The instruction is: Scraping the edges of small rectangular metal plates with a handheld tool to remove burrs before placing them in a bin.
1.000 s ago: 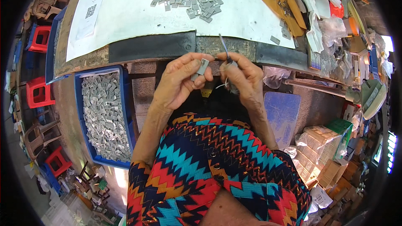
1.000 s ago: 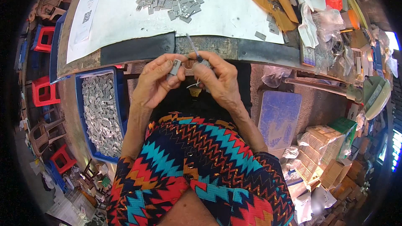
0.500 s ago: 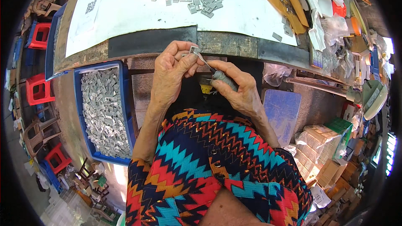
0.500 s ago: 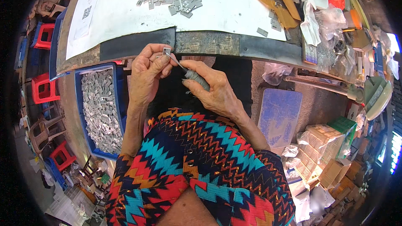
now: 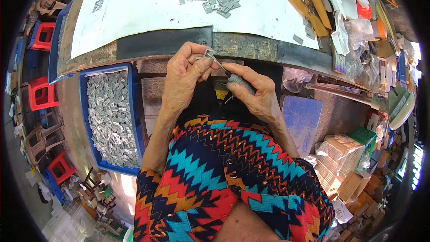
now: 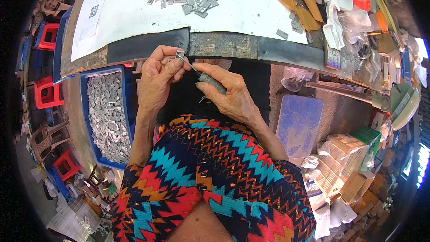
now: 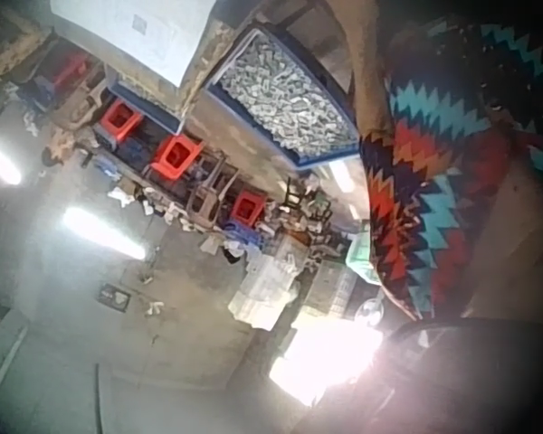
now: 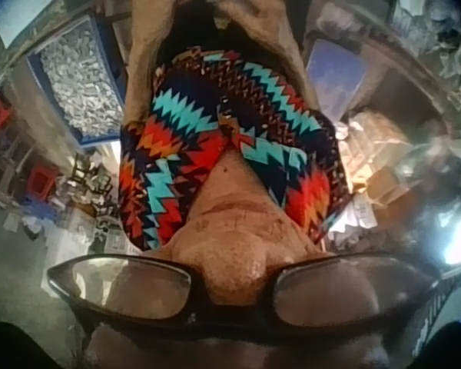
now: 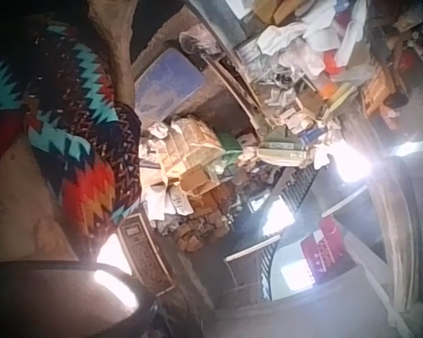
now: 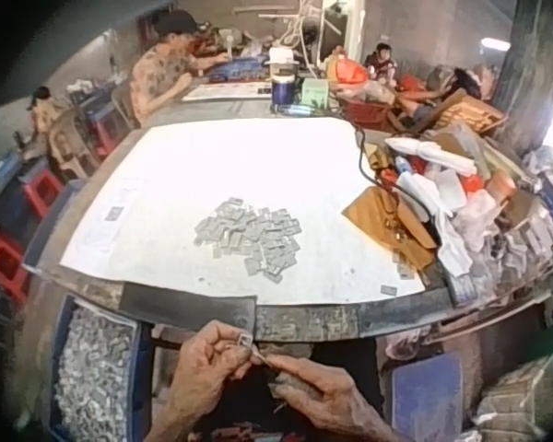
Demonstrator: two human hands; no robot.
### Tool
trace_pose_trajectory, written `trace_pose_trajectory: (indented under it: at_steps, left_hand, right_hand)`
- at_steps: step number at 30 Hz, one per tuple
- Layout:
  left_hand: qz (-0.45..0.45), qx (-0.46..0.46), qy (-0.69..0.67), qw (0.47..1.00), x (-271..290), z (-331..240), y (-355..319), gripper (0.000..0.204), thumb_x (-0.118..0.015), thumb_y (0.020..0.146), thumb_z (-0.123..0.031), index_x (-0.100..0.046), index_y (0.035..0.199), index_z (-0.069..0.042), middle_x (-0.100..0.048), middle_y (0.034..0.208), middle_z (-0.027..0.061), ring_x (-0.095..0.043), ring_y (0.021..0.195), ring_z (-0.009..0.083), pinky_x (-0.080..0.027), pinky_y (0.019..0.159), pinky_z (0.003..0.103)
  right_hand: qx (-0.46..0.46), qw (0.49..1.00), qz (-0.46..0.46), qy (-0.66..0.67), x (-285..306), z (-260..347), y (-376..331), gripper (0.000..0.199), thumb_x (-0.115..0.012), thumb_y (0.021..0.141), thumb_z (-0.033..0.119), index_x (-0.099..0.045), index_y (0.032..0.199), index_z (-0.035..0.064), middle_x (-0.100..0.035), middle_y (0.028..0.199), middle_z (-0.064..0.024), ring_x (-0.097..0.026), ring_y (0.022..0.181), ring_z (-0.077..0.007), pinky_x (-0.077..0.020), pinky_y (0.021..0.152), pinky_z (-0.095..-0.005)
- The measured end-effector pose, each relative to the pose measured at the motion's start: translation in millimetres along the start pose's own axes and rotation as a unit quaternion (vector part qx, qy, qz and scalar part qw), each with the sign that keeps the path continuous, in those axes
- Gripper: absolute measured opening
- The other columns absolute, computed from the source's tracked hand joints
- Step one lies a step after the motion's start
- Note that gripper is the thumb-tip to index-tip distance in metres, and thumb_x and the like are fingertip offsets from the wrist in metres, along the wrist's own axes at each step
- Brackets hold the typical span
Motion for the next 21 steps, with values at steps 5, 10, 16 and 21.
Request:
trace_pose_trajectory:
  at_steps: [5,10,16,21]
  left_hand:
    - [-0.019,-0.045,0.133,0.99,0.4,-7.2,-3.0,0.012,-0.051,0.086,-0.005,-0.05,0.098,0.0,-0.06,0.076,0.0049,-0.046,0.059,0.0046,-0.038,0.052,0.018]
    - [-0.047,-0.148,0.387,0.909,-4.0,-19.9,-6.9,0.011,-0.05,0.083,0.0,-0.05,0.094,-0.001,-0.056,0.072,0.0109,-0.054,0.06,0.018,-0.043,0.055,0.029]
    - [-0.065,-0.228,0.451,0.86,-10.8,-17.3,-8.0,0.011,-0.05,0.079,0.006,-0.048,0.089,0.001,-0.052,0.074,0.0174,-0.055,0.066,0.0341,-0.044,0.057,0.033]
    - [-0.068,-0.276,0.441,0.851,-13.5,-18.9,-11.4,0.013,-0.051,0.078,0.008,-0.048,0.088,0.001,-0.052,0.072,0.0169,-0.056,0.065,0.0327,-0.044,0.056,0.033]
  right_hand:
    - [0.02,0.999,-0.01,-0.03,-2.0,1.1,-0.1,0.034,-0.06,0.078,0.004,-0.055,0.111,-0.0005,-0.06,0.099,-0.0111,-0.057,0.088,-0.0141,-0.0438,0.077,-0.0248]
    - [0.055,0.99,-0.02,-0.127,-5.9,5.0,-2.2,0.037,-0.062,0.073,-0.001,-0.055,0.11,-0.0006,-0.059,0.088,-0.0128,-0.059,0.075,-0.0194,-0.0449,0.066,-0.027]
    - [0.151,0.945,-0.081,-0.28,-16.8,16.2,-7.7,0.04,-0.062,0.072,0.001,-0.054,0.111,0.0031,-0.054,0.073,-0.0114,-0.056,0.062,-0.0253,-0.0445,0.053,-0.0319]
    - [0.149,0.967,-0.072,-0.195,-17.3,12.6,-8.5,0.04,-0.062,0.072,0.001,-0.053,0.111,-0.0002,-0.054,0.072,-0.0118,-0.056,0.058,-0.0252,-0.0446,0.051,-0.0326]
Point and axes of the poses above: each hand's wrist, its own y-axis towards the middle knuckle, its own x-axis out of the back of the hand, z = x × y, the point moved 5 cm from there along y, towards the middle knuckle
